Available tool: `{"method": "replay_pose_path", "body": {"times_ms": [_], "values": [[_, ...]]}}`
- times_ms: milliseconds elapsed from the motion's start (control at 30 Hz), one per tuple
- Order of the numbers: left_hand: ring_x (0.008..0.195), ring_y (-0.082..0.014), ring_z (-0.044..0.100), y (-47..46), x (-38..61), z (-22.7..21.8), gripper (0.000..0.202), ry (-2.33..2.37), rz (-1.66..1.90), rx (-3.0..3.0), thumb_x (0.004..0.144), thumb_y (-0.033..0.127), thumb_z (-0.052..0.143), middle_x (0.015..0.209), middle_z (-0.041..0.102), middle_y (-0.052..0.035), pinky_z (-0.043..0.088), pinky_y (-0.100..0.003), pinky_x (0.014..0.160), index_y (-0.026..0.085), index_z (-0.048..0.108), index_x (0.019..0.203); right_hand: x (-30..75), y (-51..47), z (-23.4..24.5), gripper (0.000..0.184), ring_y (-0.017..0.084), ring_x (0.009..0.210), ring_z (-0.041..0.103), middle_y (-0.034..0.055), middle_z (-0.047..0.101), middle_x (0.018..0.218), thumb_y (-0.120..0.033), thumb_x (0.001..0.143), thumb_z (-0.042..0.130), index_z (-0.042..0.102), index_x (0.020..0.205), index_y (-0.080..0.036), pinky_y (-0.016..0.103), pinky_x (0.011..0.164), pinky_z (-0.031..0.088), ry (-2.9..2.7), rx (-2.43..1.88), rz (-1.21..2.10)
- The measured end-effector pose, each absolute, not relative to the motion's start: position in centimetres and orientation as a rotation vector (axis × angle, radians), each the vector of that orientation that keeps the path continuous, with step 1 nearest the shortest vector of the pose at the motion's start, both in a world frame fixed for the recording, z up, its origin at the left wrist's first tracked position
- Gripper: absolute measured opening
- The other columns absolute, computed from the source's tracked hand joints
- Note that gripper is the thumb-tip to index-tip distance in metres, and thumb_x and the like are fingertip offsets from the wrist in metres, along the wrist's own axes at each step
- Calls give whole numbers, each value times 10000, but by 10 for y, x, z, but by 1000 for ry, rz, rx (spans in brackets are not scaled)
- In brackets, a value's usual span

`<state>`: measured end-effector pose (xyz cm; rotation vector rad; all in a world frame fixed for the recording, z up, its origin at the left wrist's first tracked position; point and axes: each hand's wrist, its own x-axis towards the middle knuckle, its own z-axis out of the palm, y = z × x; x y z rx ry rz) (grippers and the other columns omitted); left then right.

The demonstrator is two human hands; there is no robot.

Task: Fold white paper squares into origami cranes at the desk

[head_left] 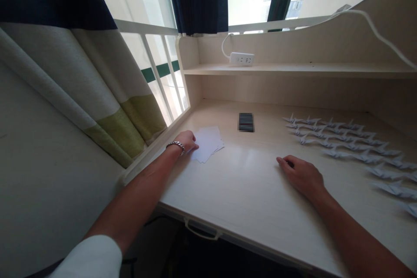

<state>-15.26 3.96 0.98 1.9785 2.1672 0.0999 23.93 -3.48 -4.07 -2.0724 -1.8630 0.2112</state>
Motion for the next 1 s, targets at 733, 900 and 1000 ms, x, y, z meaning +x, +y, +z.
{"method": "replay_pose_path", "body": {"times_ms": [733,900,1000], "values": [[789,-213,645,31,-154,14,205,2143,501,1867,669,272,698,858,735,-100,454,-299,673,145,738,825,240,-35,-38,418,237,747,605,58,715,847,-550,877,395,698,846,-263,296,575,321,-1889,-2059,255],[718,-181,644,29,-158,17,217,1937,604,1813,724,297,653,818,737,-89,458,-274,626,124,732,830,229,-36,-36,380,249,794,619,57,721,902,-510,878,422,703,863,-254,313,610,355,-1888,-1967,297],[660,-161,624,27,-153,18,222,1803,625,1797,729,312,655,778,732,-80,452,-263,594,122,728,815,202,-27,-34,306,231,846,633,60,721,936,-428,870,474,703,877,-226,318,699,408,-1930,-1710,405]]}}
